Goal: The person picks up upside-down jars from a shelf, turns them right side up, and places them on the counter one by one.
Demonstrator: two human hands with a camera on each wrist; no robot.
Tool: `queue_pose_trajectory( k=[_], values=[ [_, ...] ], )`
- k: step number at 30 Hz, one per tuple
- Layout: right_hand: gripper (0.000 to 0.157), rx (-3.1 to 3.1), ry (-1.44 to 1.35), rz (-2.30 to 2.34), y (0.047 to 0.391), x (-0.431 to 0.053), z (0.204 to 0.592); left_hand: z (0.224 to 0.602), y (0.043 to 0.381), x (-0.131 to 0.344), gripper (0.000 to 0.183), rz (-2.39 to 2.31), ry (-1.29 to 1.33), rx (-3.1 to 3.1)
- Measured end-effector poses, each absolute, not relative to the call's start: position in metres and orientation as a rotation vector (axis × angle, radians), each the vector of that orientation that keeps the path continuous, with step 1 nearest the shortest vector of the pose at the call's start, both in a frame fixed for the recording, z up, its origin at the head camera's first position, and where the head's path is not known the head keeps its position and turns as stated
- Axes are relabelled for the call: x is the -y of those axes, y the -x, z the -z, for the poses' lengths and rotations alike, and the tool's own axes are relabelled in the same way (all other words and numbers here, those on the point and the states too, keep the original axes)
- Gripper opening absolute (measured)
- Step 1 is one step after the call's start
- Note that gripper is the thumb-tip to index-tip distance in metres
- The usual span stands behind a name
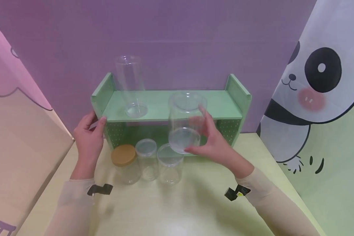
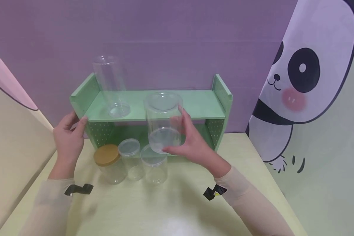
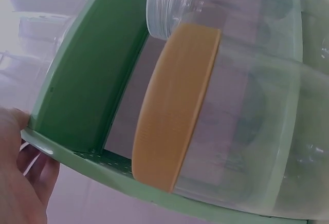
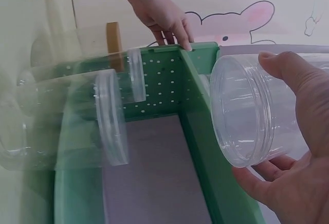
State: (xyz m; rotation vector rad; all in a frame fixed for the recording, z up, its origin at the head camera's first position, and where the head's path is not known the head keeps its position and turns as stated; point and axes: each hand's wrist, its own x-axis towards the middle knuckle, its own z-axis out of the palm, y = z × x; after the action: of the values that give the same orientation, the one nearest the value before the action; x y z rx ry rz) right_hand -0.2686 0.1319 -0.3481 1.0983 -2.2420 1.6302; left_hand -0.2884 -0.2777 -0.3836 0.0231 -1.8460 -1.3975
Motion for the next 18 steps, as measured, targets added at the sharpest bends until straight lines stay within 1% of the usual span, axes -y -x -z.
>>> queue_pose_trajectory(
  k=[4,8,11,14,18],
  values=[
    [0.138,2.248,-1.101,-1.642,0.264,-0.133,0.356,0.38,0.276,0.27,0.035,1.372,-0.081,1.764],
    [0.137,2.281,-1.068,-1.668,0.258,-0.133,0.364,0.365,0.256,0.253,0.027,1.276,-0.093,1.563],
    [0.131,2.315,-1.032,-1.693,0.253,-0.132,0.371,0.354,0.247,0.24,0.025,1.242,-0.011,1.453],
    [0.125,2.345,-1.012,-1.707,0.247,-0.13,0.377,0.349,0.244,0.228,0.023,1.262,0.135,1.462],
    [0.125,2.37,-1.004,-1.71,0.241,-0.126,0.385,0.343,0.238,0.209,0.021,1.31,0.378,1.659]
  ],
)
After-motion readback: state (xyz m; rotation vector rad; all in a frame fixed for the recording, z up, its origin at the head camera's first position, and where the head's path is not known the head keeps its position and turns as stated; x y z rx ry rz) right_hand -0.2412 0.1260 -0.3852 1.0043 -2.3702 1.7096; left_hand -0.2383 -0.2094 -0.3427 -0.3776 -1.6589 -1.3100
